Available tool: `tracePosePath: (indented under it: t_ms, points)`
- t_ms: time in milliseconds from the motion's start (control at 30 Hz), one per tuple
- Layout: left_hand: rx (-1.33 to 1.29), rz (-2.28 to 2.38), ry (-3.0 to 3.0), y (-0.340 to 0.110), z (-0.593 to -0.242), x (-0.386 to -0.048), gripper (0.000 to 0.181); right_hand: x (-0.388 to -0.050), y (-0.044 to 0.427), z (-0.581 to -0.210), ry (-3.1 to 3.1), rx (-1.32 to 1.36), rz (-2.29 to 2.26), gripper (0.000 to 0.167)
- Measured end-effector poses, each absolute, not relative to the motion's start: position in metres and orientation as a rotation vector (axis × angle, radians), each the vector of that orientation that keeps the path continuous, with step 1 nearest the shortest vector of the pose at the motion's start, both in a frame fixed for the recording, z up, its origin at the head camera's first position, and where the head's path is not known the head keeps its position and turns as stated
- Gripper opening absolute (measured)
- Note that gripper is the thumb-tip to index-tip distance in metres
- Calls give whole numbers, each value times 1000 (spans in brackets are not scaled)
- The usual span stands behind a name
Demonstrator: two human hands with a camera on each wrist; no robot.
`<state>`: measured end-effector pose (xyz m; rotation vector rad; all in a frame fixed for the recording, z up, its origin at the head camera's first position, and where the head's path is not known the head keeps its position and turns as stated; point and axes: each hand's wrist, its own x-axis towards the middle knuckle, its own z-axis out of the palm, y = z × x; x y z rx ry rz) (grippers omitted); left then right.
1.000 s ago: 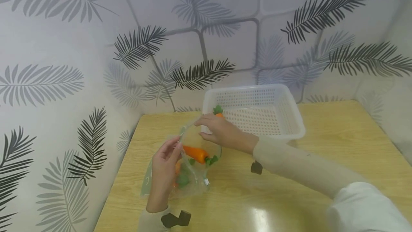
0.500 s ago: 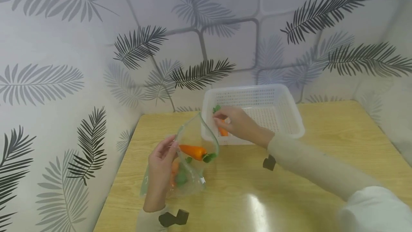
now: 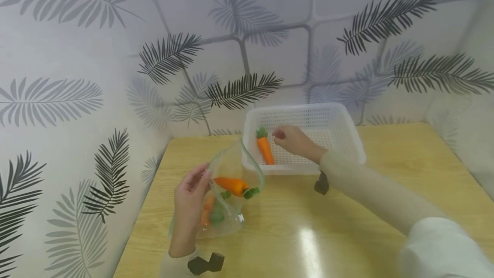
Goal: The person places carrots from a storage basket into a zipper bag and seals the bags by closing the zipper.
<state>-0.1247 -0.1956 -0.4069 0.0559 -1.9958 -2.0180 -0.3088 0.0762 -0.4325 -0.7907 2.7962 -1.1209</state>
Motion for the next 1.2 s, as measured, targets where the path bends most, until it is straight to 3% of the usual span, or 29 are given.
tracePosePath:
  t_ms: [267,500,700,933,1200]
  points:
    - [27,-2046,-1950,-198,-407,-124,34,-332,58,-436,2796,-803,-930,31]
    - [-17,-2022,-1990,-198,-409,-120,29,-355,45,-453,2720,-614,-856,40]
    - [-41,-2019,-1984,-199,-410,-118,28,-362,36,-468,2650,-519,-939,14]
    - [-62,-2021,-1983,-201,-412,-117,28,-361,26,-474,2688,-609,-832,9]
    - [-43,-2008,-2002,-203,-412,-116,29,-358,18,-474,2607,-510,-623,45]
